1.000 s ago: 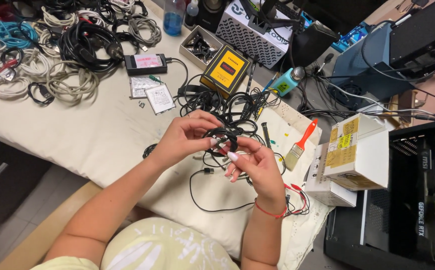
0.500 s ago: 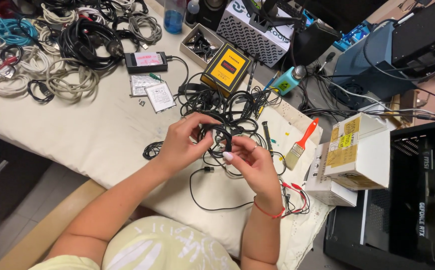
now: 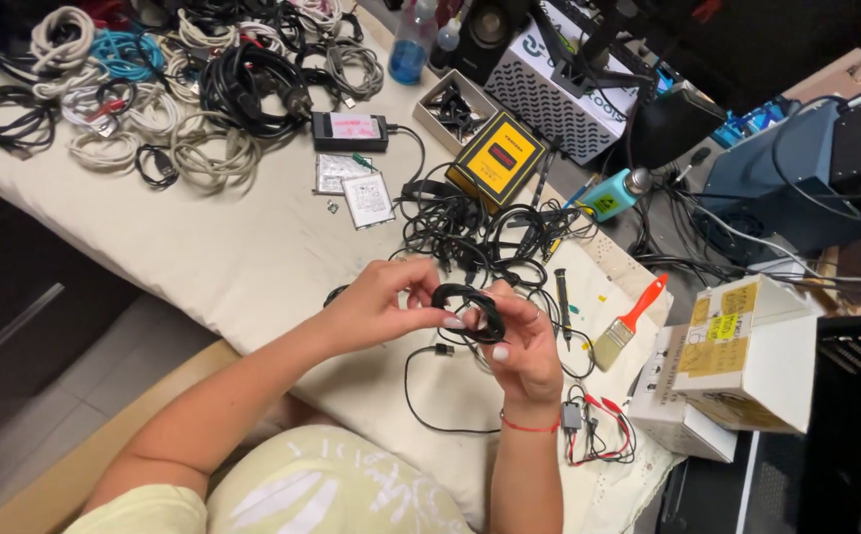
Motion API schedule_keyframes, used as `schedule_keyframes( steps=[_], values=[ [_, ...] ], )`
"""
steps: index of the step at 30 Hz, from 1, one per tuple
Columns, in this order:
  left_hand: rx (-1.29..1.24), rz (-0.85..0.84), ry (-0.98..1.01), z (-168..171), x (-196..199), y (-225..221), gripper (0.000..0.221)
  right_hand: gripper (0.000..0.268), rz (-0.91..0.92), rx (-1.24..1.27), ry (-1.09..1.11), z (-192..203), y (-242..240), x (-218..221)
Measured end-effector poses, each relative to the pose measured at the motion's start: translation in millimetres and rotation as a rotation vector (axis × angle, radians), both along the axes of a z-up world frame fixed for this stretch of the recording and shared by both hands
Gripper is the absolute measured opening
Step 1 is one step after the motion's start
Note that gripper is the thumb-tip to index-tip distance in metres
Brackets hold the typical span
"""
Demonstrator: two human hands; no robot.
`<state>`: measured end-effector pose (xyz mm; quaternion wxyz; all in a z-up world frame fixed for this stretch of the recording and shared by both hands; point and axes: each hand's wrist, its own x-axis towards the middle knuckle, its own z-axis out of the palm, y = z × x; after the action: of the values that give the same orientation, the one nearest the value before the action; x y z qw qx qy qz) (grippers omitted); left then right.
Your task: Untangling and coiling a large pile of black electronic cables on a workbench.
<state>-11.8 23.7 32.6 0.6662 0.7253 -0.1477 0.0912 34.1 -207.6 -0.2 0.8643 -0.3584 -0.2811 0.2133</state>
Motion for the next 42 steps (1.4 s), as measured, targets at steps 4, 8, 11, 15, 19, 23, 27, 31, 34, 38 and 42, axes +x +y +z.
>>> schedule_keyframes(
  steps=[4, 8, 11, 15, 19, 23, 27, 31, 34, 38, 42],
  values=[
    [-0.13, -0.004, 0.152, 5.2, -7.0, 10.9, 0.02, 0.064, 0.055, 0.067, 0.028, -10.4, 5.1, -4.0],
    [-0.168, -0.015, 0.283, -9.3, -9.1, 31.8, 0.02, 0.073, -0.079, -0.27, -0.247, -2.7, 23.4, -4.5],
    [-0.186, -0.019, 0.349, -8.8, -17.0, 48.5, 0.015, 0.077, -0.17, -0.552, -0.478, 12.4, 44.4, -11.6],
    [-0.196, 0.027, 0.436, -3.3, -24.4, 78.6, 0.01, 0.078, -0.255, -0.846, -0.608, 15.2, 65.7, -20.1],
    [-0.13, 0.229, 0.398, -24.1, -13.9, 137.7, 0.024, 0.064, -0.23, -0.857, -0.424, 22.1, 69.9, -24.0],
    [0.079, 0.581, 0.399, -53.6, -0.6, 202.9, 0.022, 0.031, -0.284, -0.926, -0.23, 22.6, 60.5, -30.0],
    [0.127, 0.747, 0.362, -66.8, 19.5, 261.2, 0.018, 0.026, -0.341, -0.929, -0.041, 7.6, 51.9, -36.0],
    [-0.014, 0.797, 0.281, -91.0, 58.1, 310.6, 0.022, 0.023, -0.519, -0.944, 0.09, -4.0, 43.7, -49.8],
    [-0.021, 0.861, 0.374, -109.2, 69.4, 331.7, 0.018, 0.016, -0.772, -0.896, 0.15, -18.7, 25.7, -59.6],
    [0.884, 1.213, 0.196, -131.3, 79.9, 351.5, 0.021, 0.015, -1.104, -0.81, 0.212, -35.2, 9.4, -69.8],
    [0.974, 1.357, 0.205, -100.2, 69.6, 336.4, 0.065, 0.015, -1.215, -0.739, 0.221, -51.5, 3.4, -76.5]
  ],
)
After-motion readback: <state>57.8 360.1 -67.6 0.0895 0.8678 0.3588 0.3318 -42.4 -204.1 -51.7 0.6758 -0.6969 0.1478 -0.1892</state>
